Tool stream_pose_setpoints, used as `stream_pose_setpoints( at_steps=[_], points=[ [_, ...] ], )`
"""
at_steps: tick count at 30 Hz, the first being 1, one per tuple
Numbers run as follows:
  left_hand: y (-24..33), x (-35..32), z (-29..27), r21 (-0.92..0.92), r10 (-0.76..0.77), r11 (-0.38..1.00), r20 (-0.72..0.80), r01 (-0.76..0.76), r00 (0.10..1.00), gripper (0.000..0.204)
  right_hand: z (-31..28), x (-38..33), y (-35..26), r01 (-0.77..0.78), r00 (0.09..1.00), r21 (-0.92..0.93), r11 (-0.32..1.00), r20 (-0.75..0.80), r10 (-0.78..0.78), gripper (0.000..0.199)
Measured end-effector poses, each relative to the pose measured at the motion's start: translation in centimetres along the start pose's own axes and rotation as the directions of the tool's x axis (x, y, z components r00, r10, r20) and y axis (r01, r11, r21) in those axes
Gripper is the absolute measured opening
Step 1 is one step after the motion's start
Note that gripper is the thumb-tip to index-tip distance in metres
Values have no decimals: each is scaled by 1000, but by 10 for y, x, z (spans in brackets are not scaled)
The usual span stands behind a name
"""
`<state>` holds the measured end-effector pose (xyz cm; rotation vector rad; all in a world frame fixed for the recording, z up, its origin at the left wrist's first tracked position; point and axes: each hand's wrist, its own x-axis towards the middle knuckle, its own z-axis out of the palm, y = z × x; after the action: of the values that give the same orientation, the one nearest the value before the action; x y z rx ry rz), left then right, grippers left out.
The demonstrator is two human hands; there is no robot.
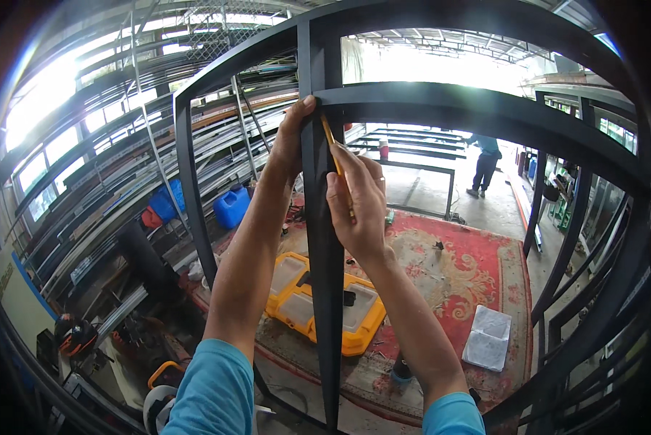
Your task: The person uses a miter saw to cut metal frame profiles to size. They measure the cut pieces with a tape measure and pencil, then fit them into a larger metal frame structure to check alignment. The process involves repeated cutting, measuring, and fitting of the metal components.
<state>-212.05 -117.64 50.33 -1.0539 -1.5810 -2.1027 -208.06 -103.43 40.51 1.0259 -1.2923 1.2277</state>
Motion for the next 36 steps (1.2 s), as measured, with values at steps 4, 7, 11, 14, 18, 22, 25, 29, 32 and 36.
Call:
stream_pose_setpoints(
  at_steps=[4, 7, 11, 14, 18, 22, 25, 29, 32, 36],
  points=[
    [-2, 1, 1, -24, 46, 999, 21, -45, 999, 53, 1, -1, 0, 136, 991, -295, 946, 58, -124, 42],
    [-1, 1, -5, 67, 24, 997, 15, -25, 1000, 63, 2, -1, -1, 111, 994, -315, 943, 57, -98, 42],
    [-1, 1, -1, 73, 27, 997, 10, -28, 1000, 62, 1, 0, -1, 48, 998, -207, 977, 44, -40, 41],
    [0, 1, 1, 87, 30, 996, 15, -31, 999, 63, -1, 3, -4, 48, 998, -133, 990, 38, -43, 40],
    [-2, 1, -6, 101, 7, 995, 18, -8, 1000, 64, -4, 6, -12, 86, 995, -79, 993, 58, -82, 40],
    [-3, 6, -9, 113, 75, 991, 33, -78, 997, 62, -8, 8, -8, 90, 994, -120, 989, 71, -81, 39],
    [0, 2, -12, 116, 53, 992, 34, -57, 998, 59, -12, 11, -5, 22, 996, -93, 995, 85, -14, 37],
    [-9, 6, -5, 83, 3, 997, -32, 0, 999, 58, -39, 19, -21, -52, 993, 67, 996, 109, 45, 28],
    [-1, -3, 3, -2, 33, 999, 10, -33, 999, 44, -62, 53, -57, -166, 986, 97, 981, 50, 162, 20],
    [4, -3, 6, 17, 64, 998, 28, -64, 998, 50, -72, 138, -71, -61, 996, -140, 988, 53, 69, 24]
  ],
)
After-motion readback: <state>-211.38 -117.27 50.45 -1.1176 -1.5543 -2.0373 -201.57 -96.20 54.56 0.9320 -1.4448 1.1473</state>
